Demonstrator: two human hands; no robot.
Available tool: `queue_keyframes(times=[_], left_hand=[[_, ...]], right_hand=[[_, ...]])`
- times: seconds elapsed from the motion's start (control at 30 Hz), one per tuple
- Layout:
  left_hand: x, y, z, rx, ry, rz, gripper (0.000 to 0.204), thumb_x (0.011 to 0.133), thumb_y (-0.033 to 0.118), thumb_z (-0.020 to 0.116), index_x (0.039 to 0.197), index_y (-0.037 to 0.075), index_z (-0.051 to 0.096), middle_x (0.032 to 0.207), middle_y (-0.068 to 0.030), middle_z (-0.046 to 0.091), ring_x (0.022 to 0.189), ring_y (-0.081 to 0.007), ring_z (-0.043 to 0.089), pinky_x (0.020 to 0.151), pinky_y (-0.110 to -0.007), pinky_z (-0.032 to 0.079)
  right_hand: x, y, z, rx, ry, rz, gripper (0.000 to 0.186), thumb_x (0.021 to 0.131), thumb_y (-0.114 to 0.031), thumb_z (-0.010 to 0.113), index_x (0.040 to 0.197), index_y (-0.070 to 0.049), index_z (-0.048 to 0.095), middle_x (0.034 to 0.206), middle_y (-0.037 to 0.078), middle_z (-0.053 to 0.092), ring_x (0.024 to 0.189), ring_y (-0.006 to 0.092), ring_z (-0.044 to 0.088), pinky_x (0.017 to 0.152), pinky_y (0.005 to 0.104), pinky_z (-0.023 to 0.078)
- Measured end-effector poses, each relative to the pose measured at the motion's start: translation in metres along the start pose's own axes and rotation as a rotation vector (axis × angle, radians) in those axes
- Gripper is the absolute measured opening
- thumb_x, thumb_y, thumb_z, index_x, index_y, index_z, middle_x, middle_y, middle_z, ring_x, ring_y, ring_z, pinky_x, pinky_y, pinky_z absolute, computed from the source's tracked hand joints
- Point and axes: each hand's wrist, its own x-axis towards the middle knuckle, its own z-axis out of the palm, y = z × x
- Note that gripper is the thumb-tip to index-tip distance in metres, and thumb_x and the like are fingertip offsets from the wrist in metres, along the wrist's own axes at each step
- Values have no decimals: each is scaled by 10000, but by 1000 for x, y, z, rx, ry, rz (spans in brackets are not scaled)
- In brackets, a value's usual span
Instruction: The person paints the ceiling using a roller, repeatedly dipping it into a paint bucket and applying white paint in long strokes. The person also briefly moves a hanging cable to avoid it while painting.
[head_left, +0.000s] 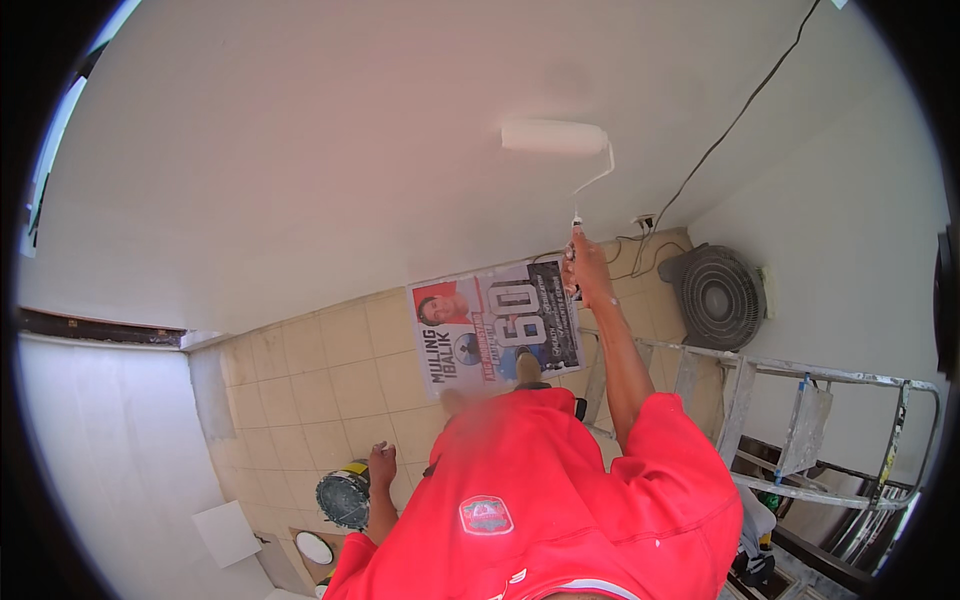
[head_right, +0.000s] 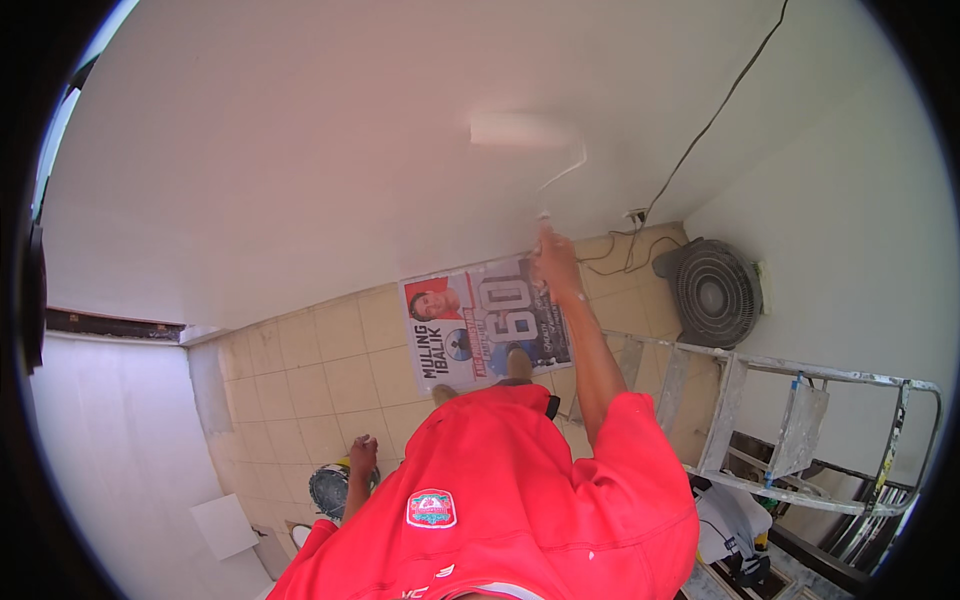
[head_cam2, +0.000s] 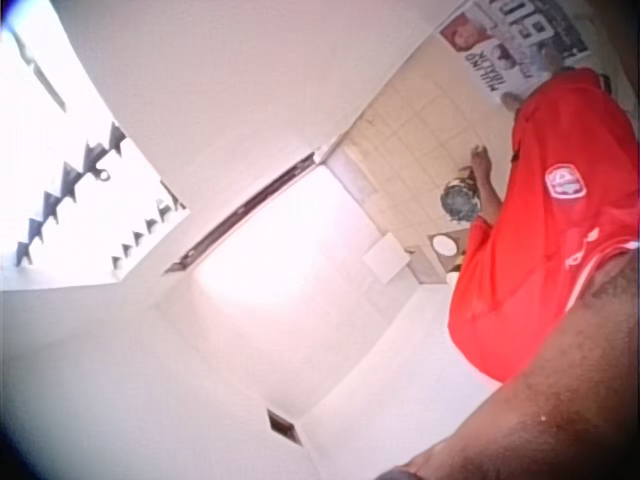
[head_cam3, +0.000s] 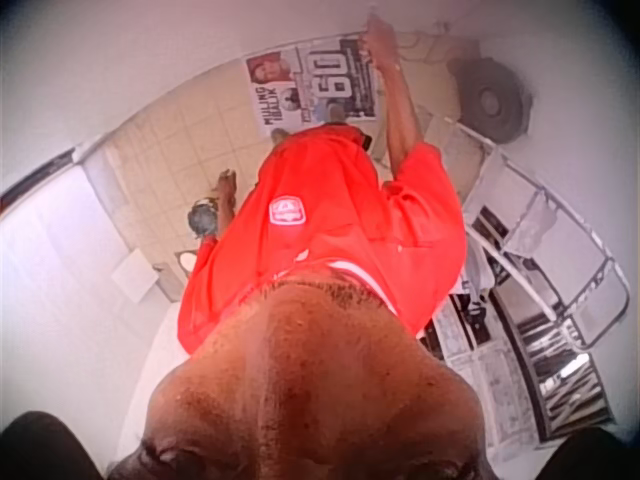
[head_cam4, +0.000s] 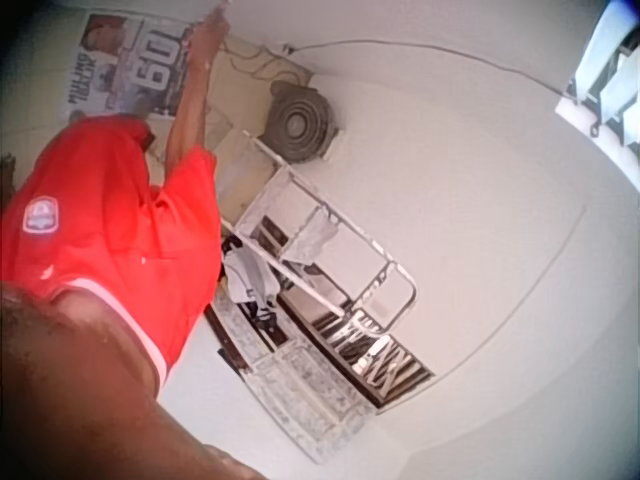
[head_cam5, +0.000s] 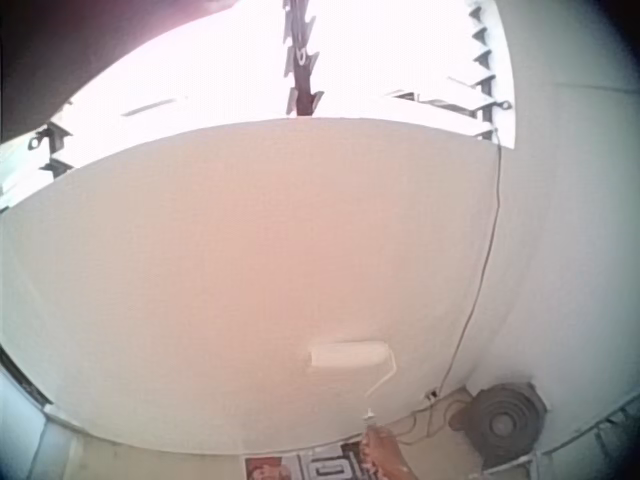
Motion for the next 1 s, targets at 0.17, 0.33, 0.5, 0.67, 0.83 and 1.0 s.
queue_keyframes(times=[0.17,0.33,0.5,0.67,0.83,1.0], left_hand=[[-3,-3,-1,17,12,5,433,972,267,666,1259,-56,643,988,-226,745,955,-331,734,859,-411,556],[2,7,-8,-11,0,-16,430,980,267,657,1271,-48,637,970,-220,744,940,-330,732,847,-414,556],[9,3,0,-29,78,36,450,965,257,659,1276,-68,634,851,-153,727,809,-255,708,750,-366,548],[8,14,7,-26,14,5,441,975,264,672,1289,-43,630,951,-202,741,894,-313,723,834,-403,553],[13,12,0,-10,87,97,448,973,257,641,1273,-76,637,834,-127,726,755,-213,692,699,-343,539],[10,12,-3,-47,67,28,441,980,279,661,1278,-45,635,955,-214,743,915,-323,725,846,-407,549]], right_hand=[[-12,-42,7,34,-27,-102,498,1063,-517,507,777,-112,459,534,-27,366,368,97,354,327,284,292],[-13,-86,16,-1,14,-173,497,1057,-522,517,787,-107,471,541,-25,384,374,88,360,331,278,295],[-5,-80,3,-86,83,-144,543,1070,-504,483,707,-103,434,526,-6,406,374,121,372,354,317,287],[1,-50,-8,-47,66,-105,540,1065,-517,496,721,-105,436,524,-9,404,367,112,376,351,311,296],[0,-63,-3,-38,58,-161,511,1056,-522,520,759,-111,450,524,-18,388,354,96,374,338,290,299],[-12,-38,-24,-65,18,-84,513,1058,-525,514,770,-106,449,526,-24,372,357,91,363,329,287,291]])
